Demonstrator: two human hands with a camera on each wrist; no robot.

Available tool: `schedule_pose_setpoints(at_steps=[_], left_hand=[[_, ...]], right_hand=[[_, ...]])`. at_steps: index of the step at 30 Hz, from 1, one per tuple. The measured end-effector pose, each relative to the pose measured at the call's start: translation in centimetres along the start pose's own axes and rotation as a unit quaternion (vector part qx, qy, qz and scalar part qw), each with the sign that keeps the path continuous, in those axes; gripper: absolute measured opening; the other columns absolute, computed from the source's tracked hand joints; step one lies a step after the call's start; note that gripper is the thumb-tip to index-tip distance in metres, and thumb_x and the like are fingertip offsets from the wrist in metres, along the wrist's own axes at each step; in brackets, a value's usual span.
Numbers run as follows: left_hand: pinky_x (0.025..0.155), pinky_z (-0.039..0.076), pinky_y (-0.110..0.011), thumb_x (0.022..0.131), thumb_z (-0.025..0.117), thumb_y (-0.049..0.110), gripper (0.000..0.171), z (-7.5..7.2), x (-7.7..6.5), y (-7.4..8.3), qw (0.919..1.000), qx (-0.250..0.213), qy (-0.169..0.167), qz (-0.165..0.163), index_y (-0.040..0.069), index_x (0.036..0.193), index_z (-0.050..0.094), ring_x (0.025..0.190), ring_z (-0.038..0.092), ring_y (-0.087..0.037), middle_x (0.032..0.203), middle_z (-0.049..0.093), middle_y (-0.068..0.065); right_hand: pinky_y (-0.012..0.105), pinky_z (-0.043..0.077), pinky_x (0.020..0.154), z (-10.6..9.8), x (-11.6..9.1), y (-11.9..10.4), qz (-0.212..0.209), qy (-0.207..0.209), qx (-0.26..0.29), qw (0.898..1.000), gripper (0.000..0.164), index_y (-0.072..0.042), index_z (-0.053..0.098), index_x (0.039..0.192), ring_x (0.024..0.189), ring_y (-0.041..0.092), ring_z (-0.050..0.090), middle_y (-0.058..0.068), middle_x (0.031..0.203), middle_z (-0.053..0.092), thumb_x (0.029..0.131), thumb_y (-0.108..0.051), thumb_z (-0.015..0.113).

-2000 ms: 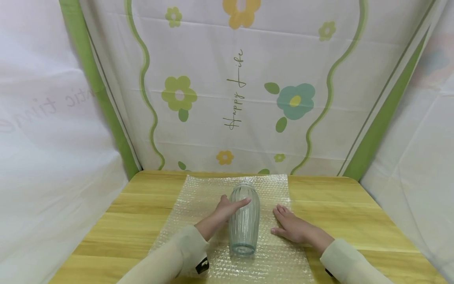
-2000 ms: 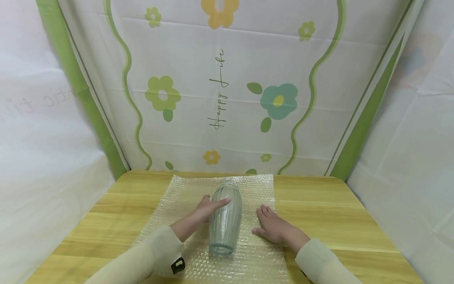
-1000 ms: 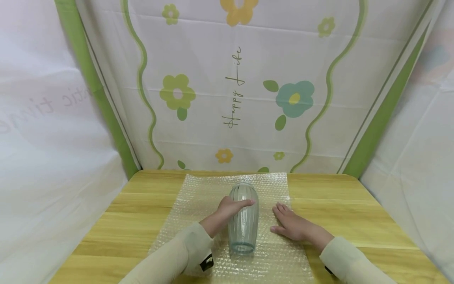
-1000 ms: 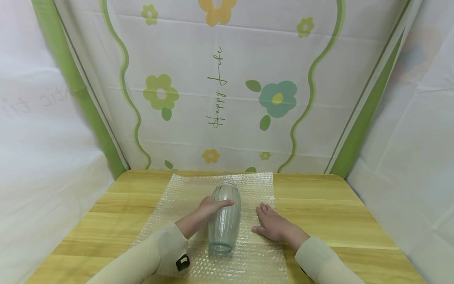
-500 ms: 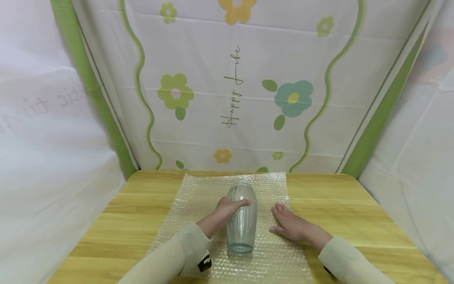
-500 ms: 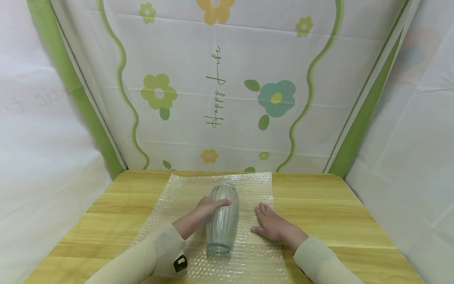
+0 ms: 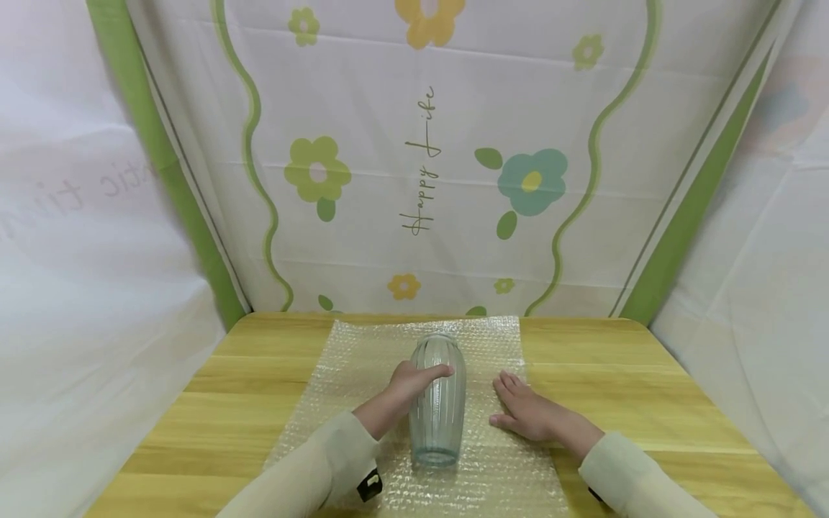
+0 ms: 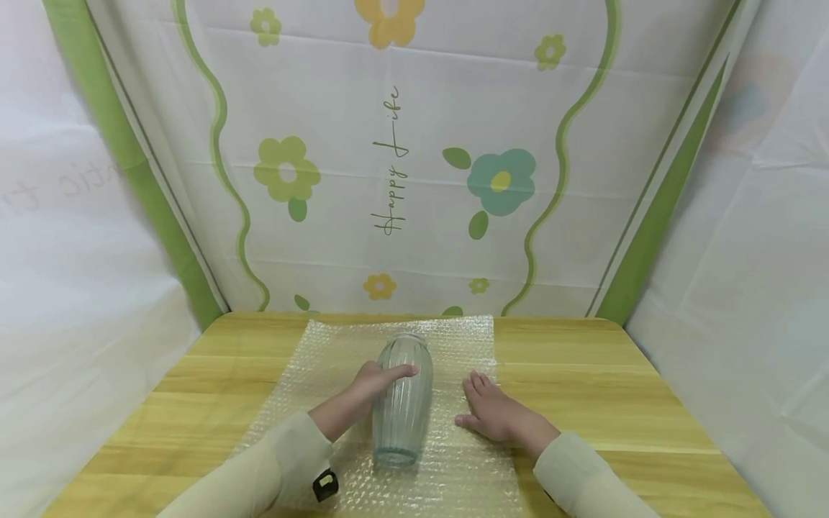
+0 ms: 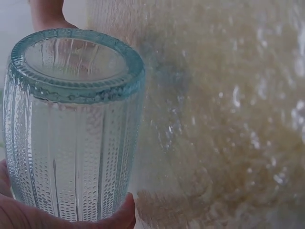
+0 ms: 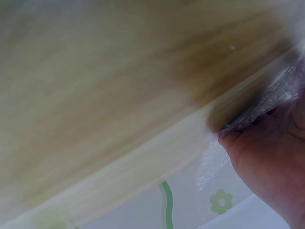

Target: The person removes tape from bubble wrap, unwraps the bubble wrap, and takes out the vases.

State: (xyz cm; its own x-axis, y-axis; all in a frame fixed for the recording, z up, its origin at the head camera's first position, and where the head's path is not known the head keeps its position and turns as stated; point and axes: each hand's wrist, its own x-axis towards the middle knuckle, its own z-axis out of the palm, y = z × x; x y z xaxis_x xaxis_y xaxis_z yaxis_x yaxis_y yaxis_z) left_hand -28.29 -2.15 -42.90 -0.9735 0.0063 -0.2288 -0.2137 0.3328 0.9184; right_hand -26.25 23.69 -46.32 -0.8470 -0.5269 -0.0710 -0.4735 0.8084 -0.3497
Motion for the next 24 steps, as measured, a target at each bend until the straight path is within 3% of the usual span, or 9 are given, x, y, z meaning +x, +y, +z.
schedule_pose_setpoints(at_steps=[8, 14, 24], left_hand=[[0.082, 0.052, -0.047, 0.068, 0.083, 0.045, 0.088, -0.4, -0.6, 0.7, 0.9987, -0.027, 0.011, 0.042, -0.013, 0.122, 0.045, 0.094, 0.059, -0.030, 0.106, 0.057, -0.018], [0.072, 0.054, -0.040, 0.071, 0.083, 0.039, 0.069, -0.8, -0.7, 1.2, 0.9949, -0.068, 0.032, 0.068, -0.005, 0.114, 0.051, 0.085, 0.062, -0.025, 0.099, 0.062, -0.014], [0.085, 0.050, -0.048, 0.066, 0.088, 0.036, 0.091, -1.7, -1.2, 2.1, 0.9860, -0.065, 0.093, 0.123, -0.004, 0.132, 0.041, 0.103, 0.057, -0.031, 0.116, 0.056, -0.017]], right_hand=[[0.057, 0.016, 0.112, 0.0, 0.0, -0.1, -0.004, 0.001, -0.001, 1.000, 0.080, 0.014, 0.023, 0.146, 0.141, 0.049, 0.010, 0.036, 0.152, 0.013, 0.100, -0.045, 0.049], [0.060, 0.016, 0.111, 0.1, -0.1, -0.2, -0.018, 0.002, 0.005, 1.000, 0.080, 0.017, 0.023, 0.145, 0.139, 0.052, 0.011, 0.039, 0.151, 0.013, 0.100, -0.044, 0.050], [0.064, 0.015, 0.109, 0.1, -0.1, 0.1, -0.034, 0.006, 0.007, 0.999, 0.081, 0.019, 0.022, 0.144, 0.137, 0.056, 0.010, 0.041, 0.149, 0.011, 0.101, -0.044, 0.048]])
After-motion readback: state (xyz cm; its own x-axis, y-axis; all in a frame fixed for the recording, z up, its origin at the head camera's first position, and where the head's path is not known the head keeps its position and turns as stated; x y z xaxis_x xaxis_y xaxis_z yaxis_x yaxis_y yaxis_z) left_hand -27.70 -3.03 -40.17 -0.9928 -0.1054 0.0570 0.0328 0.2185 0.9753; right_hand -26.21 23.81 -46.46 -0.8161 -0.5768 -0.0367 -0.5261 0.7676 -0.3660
